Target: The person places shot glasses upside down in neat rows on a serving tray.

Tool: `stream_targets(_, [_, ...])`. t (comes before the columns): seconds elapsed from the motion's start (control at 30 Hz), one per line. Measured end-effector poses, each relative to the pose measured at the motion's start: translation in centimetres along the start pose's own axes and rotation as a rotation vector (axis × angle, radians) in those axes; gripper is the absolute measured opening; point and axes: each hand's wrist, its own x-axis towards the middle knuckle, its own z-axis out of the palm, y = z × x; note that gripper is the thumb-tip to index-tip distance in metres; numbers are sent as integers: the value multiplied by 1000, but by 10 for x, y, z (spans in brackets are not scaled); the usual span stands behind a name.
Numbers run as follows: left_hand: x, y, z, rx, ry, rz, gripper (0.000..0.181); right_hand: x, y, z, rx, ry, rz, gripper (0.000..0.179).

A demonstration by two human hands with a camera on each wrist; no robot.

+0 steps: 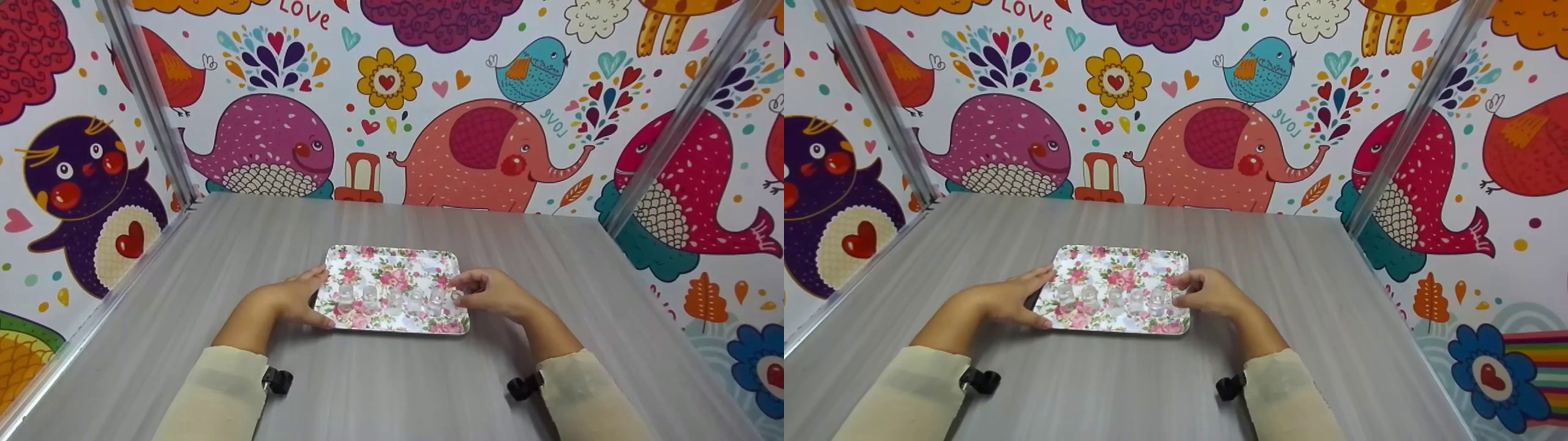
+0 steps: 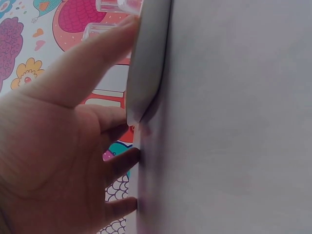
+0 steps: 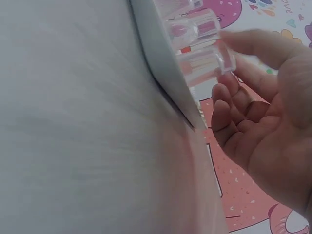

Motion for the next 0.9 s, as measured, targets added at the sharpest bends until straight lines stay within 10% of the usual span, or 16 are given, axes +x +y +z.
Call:
stream_targets(0.47, [1, -1, 0, -17, 0, 5, 123, -3, 6, -28, 137, 227, 9, 29])
stream_targets(0.9, [2, 0, 2, -5, 3, 0, 122, -6, 13, -39, -50, 361, 141, 30])
